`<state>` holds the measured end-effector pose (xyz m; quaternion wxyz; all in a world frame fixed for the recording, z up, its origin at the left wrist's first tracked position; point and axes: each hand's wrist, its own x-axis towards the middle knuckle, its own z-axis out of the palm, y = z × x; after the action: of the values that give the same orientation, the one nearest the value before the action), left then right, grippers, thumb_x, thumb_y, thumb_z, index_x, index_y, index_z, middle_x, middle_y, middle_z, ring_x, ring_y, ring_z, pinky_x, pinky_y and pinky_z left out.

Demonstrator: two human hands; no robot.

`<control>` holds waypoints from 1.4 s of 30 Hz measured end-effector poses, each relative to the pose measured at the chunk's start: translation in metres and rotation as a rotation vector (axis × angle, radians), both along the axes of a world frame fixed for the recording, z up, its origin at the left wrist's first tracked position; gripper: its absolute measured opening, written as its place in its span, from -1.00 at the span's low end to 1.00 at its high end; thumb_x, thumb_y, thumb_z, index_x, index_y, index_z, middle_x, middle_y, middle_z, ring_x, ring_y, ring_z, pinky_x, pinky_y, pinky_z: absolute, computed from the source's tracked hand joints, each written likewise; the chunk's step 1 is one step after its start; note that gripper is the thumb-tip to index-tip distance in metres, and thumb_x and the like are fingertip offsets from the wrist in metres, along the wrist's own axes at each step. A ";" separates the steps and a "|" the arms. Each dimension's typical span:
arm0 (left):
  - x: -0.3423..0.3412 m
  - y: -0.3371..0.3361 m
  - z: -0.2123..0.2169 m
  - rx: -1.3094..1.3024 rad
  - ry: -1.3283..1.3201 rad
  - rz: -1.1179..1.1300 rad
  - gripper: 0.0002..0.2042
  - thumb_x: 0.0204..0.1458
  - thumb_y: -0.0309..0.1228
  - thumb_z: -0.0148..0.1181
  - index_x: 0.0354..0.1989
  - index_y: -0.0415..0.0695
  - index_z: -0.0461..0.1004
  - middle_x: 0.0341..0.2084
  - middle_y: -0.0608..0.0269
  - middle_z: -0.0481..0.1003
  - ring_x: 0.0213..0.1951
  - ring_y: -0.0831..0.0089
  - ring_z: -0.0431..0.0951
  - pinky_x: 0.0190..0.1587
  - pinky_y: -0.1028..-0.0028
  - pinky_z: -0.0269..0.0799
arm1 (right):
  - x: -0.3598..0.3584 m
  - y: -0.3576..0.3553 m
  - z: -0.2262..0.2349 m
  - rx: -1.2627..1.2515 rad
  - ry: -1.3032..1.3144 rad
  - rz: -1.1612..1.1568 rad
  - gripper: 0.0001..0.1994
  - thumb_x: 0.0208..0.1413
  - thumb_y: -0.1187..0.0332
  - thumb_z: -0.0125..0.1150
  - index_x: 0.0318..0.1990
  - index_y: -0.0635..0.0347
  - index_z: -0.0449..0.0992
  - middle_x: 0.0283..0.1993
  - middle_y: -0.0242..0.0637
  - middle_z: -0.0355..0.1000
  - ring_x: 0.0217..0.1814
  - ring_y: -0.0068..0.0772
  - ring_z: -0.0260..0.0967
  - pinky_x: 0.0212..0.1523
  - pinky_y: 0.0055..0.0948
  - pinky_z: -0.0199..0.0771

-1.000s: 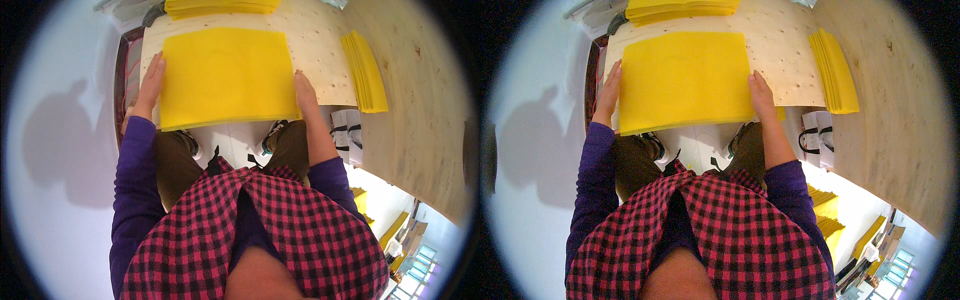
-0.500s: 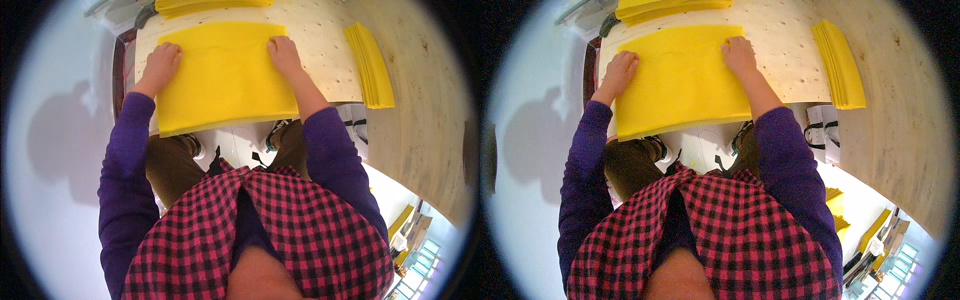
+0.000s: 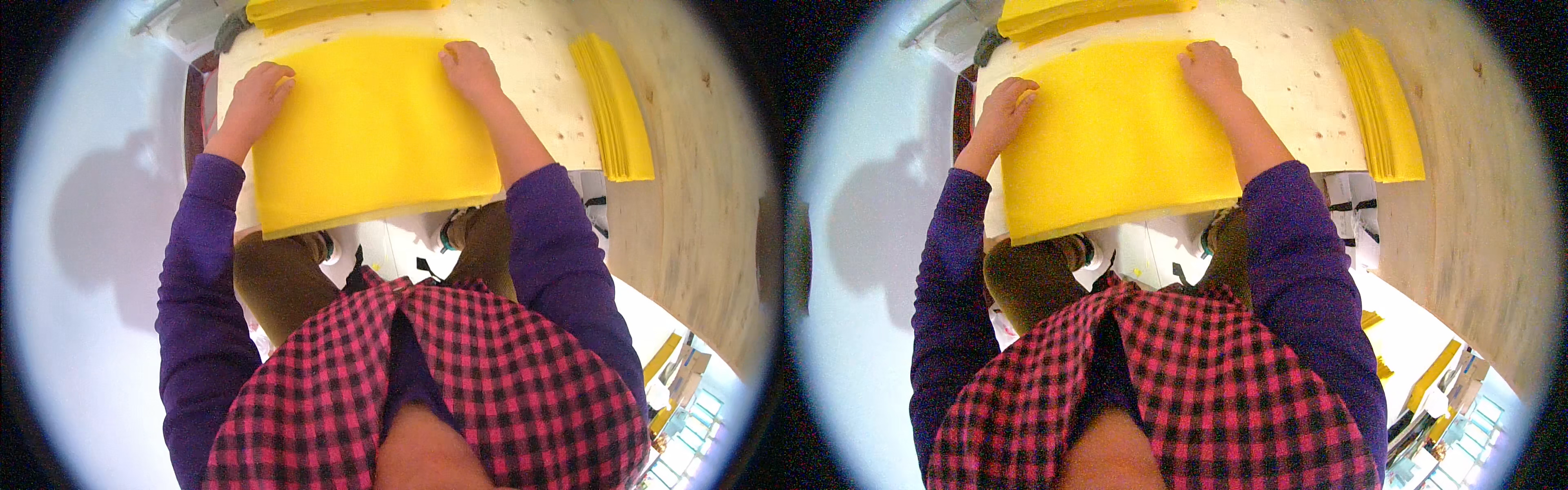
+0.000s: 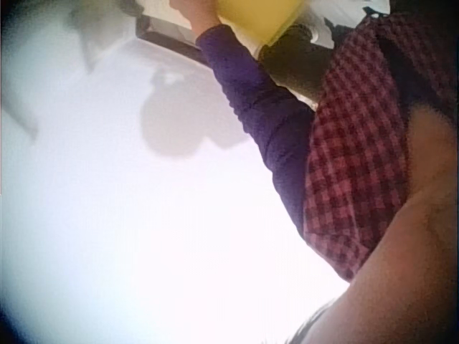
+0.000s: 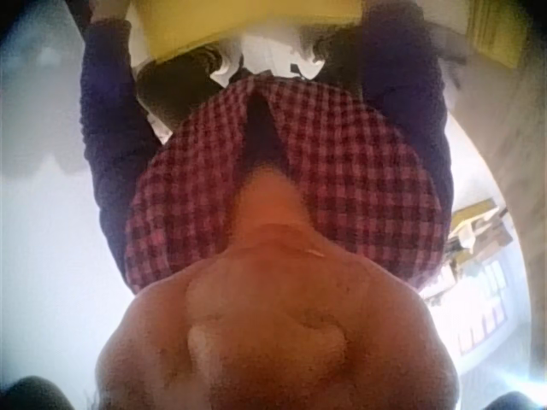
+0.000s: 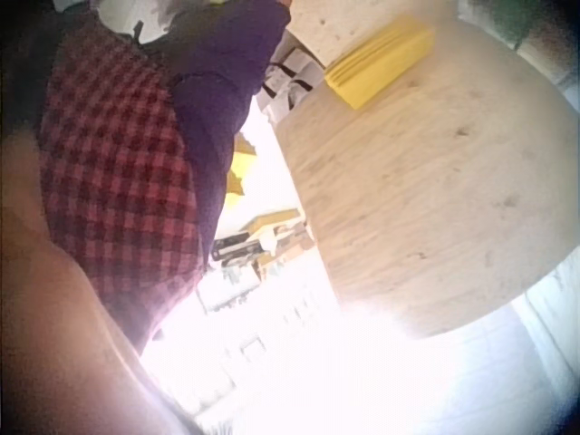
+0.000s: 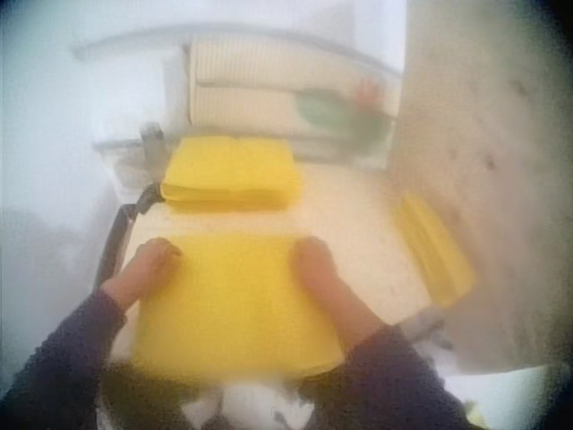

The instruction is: The person folds multiple yellow sheets of material on a wooden table. They pick up each sheet, fold it in half, then fold it again, and place the folded stack on the table.

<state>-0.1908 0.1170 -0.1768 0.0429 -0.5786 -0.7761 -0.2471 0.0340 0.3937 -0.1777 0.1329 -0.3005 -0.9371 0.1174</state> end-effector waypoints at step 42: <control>0.008 -0.004 -0.014 -0.010 0.085 0.018 -0.78 0.08 -0.28 -0.01 -0.22 -0.12 0.46 -0.25 0.10 0.46 -0.10 0.10 0.42 -0.07 0.21 0.33 | -0.003 -0.008 -0.008 0.041 -0.081 0.075 -0.65 0.12 0.19 -0.06 -0.15 0.30 0.48 -0.07 0.05 0.41 0.03 0.03 0.32 0.05 -0.09 0.28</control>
<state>-0.1831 0.1133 -0.1906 0.0751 -0.5820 -0.7799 -0.2179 0.0312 0.3862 -0.1861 0.0965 -0.2671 -0.9545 0.0908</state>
